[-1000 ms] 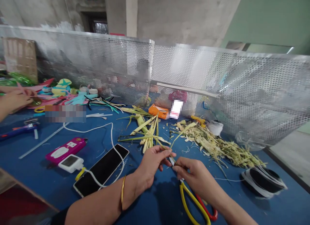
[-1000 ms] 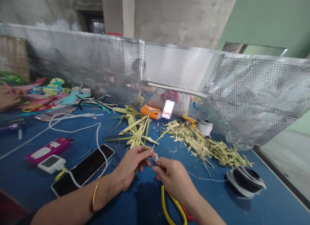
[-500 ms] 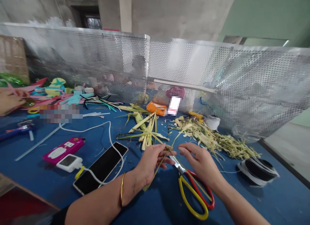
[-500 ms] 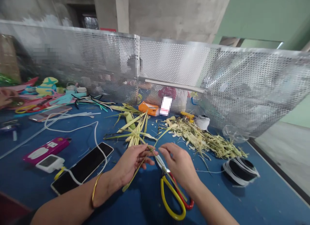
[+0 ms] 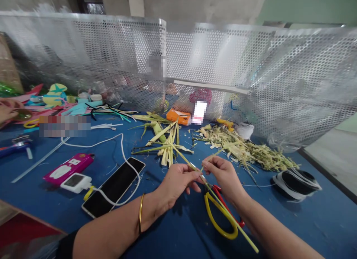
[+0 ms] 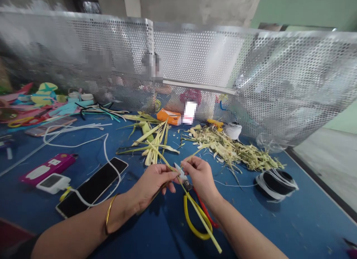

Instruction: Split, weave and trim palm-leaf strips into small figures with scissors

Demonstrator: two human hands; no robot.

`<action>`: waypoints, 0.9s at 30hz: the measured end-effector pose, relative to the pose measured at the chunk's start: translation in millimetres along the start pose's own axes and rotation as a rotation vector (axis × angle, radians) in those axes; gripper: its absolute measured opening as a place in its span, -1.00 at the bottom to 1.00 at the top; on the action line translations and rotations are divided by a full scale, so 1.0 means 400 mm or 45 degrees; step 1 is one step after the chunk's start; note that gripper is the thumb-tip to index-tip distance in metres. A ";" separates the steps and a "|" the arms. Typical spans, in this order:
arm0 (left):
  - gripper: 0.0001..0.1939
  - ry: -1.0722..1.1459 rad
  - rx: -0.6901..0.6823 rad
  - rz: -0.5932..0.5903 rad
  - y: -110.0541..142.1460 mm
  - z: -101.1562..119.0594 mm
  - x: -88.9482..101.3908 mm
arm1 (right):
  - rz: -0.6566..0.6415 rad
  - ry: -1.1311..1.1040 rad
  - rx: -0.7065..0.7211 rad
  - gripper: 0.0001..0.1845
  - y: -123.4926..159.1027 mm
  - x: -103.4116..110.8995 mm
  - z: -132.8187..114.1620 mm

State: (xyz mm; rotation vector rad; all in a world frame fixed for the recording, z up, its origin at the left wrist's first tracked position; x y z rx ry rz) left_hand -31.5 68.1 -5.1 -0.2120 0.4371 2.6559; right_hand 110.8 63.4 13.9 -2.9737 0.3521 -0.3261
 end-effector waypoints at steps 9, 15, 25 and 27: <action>-0.83 -0.053 0.053 0.034 0.008 0.004 -0.005 | 0.089 0.924 0.462 -0.60 0.028 0.050 -0.109; -0.87 -0.276 -0.064 -0.020 0.015 -0.023 -0.029 | -0.131 0.902 0.669 -0.86 0.071 -0.031 -0.115; -0.90 -0.132 0.057 -0.027 0.018 -0.015 -0.025 | -0.014 0.911 0.901 -0.78 0.077 -0.031 -0.123; -0.87 0.051 0.087 0.034 0.011 -0.009 -0.013 | 0.040 1.007 1.012 -0.79 0.086 -0.019 -0.145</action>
Point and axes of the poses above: each hand's wrist, its own y-axis away from the middle knuckle, its own x-axis out of the back of the hand, z = x × y, the point moved 5 cm from there along -y, towards the middle knuckle, and after that the axes turned 3 degrees about z, right-handed, at the moved point
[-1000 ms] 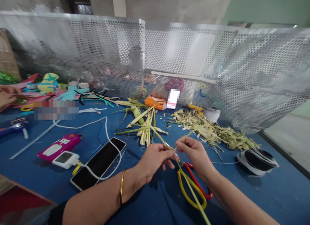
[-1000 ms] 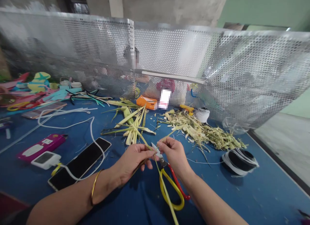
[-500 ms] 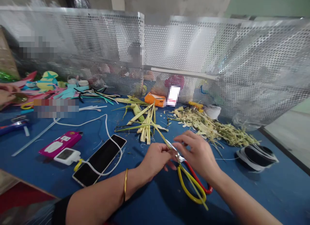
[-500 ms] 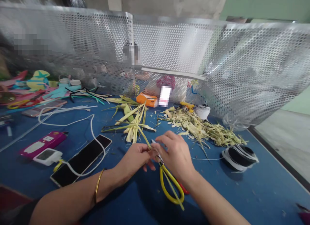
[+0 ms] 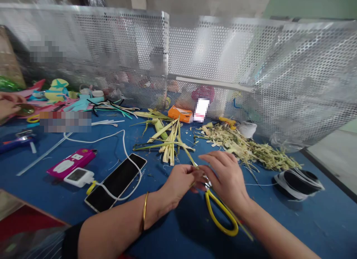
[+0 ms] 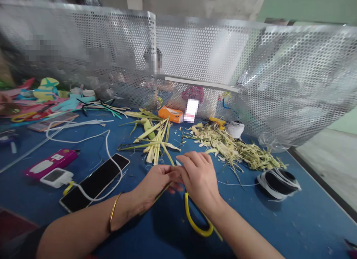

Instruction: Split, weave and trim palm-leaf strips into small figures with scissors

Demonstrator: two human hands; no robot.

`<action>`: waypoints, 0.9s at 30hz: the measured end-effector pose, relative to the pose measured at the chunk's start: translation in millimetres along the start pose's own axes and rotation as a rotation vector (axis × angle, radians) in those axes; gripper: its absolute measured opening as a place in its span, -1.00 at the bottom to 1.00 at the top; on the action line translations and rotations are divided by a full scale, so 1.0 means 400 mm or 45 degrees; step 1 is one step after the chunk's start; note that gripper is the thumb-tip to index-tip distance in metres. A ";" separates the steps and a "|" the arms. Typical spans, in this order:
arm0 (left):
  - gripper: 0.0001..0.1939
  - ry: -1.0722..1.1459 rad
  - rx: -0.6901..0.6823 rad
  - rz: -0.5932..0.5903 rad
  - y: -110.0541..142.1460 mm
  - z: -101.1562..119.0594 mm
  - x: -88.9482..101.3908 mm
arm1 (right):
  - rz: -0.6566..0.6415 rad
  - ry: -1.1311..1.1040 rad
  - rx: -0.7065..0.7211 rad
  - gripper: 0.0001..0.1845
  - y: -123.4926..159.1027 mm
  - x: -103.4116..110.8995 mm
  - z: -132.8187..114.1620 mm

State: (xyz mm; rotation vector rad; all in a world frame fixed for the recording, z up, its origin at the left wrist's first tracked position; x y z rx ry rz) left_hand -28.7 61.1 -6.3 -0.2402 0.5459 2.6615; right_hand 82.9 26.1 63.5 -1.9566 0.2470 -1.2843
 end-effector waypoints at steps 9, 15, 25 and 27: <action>-0.74 0.508 -0.243 -0.078 -0.003 0.040 0.003 | -0.424 -0.363 -0.526 -0.73 0.039 -0.081 0.016; -0.72 0.480 -0.191 0.058 -0.013 0.022 0.019 | -0.391 -0.667 -0.714 -0.66 0.065 -0.139 0.036; -0.79 0.514 -0.112 0.278 -0.026 0.008 0.044 | -0.539 -0.435 -0.526 -0.75 0.079 -0.136 0.007; -0.83 0.503 -0.143 0.303 -0.027 0.011 0.047 | -0.536 -0.420 -0.514 -0.75 0.079 -0.136 0.004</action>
Point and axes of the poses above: each hand's wrist, its own y-axis away from the middle knuckle, its own x-axis out of the back of the hand, z = x × y, the point moved 5 cm from there along -y, towards the middle knuckle, and after that the axes turned 3 degrees about z, right-handed, at the moved point
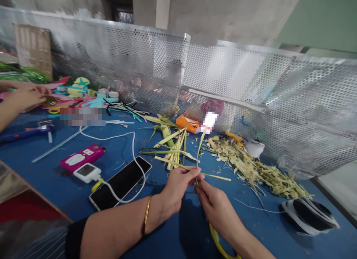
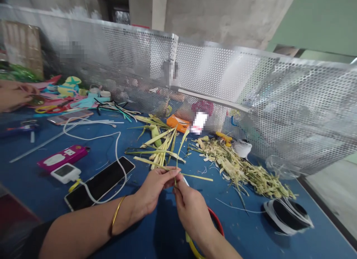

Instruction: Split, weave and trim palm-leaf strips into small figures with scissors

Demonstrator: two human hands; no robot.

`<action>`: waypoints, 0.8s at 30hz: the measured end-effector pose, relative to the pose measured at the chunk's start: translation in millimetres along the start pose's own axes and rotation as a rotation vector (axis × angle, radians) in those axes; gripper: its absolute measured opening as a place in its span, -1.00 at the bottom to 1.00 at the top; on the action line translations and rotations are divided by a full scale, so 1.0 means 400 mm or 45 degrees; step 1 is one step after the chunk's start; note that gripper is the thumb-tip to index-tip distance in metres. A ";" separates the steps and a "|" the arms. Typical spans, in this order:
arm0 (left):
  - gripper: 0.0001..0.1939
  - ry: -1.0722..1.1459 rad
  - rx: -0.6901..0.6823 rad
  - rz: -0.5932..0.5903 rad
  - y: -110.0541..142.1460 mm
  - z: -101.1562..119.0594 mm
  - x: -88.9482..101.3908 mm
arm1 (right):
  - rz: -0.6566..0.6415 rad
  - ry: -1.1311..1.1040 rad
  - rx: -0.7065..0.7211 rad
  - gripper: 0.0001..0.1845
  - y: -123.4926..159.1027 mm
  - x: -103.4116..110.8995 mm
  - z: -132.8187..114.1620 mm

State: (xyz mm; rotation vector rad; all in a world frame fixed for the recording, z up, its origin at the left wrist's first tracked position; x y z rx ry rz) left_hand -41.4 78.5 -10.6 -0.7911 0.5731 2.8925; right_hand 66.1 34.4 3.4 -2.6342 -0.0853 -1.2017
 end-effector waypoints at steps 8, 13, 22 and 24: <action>-0.75 -0.091 -0.128 -0.232 0.002 0.026 -0.025 | 0.168 -0.305 -0.111 -0.72 -0.022 0.031 0.035; -0.66 -0.163 -0.065 -0.489 -0.001 0.047 -0.033 | 0.288 -0.093 0.052 -0.70 -0.031 0.103 0.036; -0.58 -0.453 -0.390 -0.593 -0.010 0.076 -0.037 | 0.205 -0.315 -0.010 -0.72 -0.038 0.121 0.052; -0.58 -0.309 -0.208 -0.583 -0.015 0.067 -0.031 | 0.190 -0.184 0.101 -0.73 -0.037 0.128 0.034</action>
Point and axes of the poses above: each hand's wrist, its own y-axis away from the middle knuckle, its own x-axis out of the back of the hand, z = x × y, the point moved 5 cm from there along -y, towards the middle knuckle, and after that the axes turned 3 degrees about z, right-handed, at the moved point
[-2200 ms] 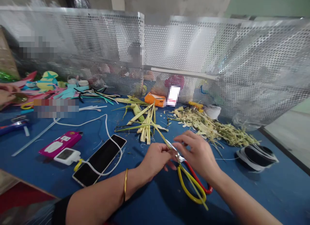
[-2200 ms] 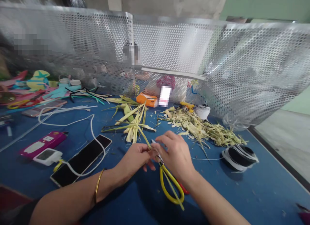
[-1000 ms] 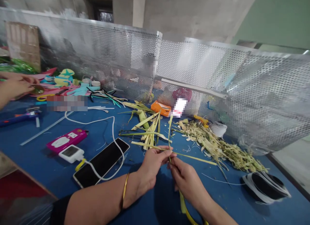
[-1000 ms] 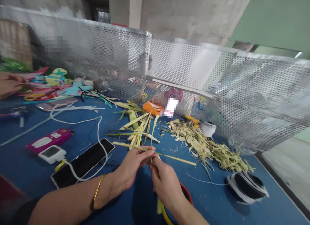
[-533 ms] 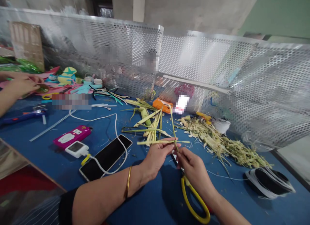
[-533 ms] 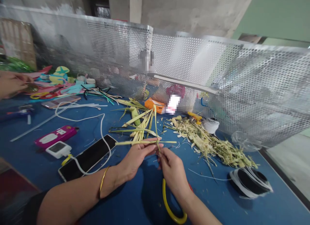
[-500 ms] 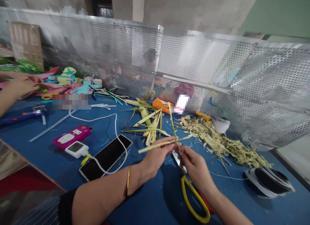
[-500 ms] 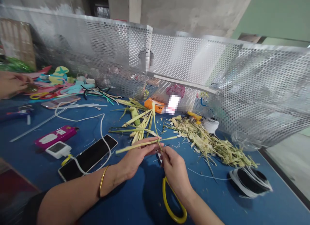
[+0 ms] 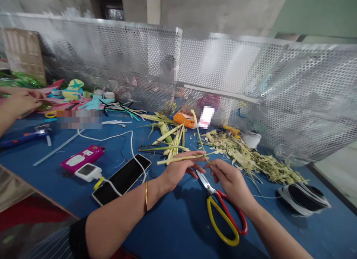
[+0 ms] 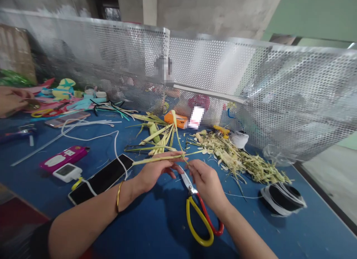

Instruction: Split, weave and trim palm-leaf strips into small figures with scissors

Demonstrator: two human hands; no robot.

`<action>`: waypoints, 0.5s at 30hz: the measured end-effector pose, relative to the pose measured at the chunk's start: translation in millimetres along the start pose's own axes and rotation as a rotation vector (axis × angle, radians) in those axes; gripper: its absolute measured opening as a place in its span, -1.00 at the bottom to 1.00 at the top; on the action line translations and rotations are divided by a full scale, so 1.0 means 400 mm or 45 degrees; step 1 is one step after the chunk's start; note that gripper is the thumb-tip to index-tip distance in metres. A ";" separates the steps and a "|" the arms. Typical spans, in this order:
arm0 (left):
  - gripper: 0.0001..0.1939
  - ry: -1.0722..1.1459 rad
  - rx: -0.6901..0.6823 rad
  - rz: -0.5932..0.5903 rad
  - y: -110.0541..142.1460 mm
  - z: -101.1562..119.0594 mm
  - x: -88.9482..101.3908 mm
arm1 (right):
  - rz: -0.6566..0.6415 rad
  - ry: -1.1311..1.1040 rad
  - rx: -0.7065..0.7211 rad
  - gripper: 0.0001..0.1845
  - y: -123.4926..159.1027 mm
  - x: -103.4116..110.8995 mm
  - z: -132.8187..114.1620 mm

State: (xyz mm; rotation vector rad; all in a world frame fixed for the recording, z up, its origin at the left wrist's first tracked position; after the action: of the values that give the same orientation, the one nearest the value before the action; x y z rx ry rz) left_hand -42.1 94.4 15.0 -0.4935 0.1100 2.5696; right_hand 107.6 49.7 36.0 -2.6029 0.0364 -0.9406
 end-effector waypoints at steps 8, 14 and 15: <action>-0.61 -0.065 -0.035 -0.038 0.003 -0.006 -0.010 | 0.004 0.113 0.107 -0.70 -0.006 0.027 -0.009; -0.67 -0.310 -0.238 0.066 0.018 0.016 -0.006 | -0.101 -0.097 -0.010 -0.69 -0.006 0.007 0.008; -0.67 -0.219 -0.198 0.039 0.017 0.013 -0.005 | -0.104 -0.082 0.004 -0.69 -0.005 0.009 0.005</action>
State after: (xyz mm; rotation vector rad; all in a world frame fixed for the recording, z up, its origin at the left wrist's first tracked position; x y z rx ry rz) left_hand -45.8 88.5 20.4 -0.3266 -0.1443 2.6506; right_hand 111.5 51.8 37.6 -2.6473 -0.0888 -0.8831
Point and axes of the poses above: each hand's wrist, its own y-axis away from the middle knuckle, its own x-axis out of the back of the hand, z = x × y, the point moved 5 cm from there along -y, towards the middle knuckle, and after that the axes turned 3 degrees about z, right-handed, at the moved point
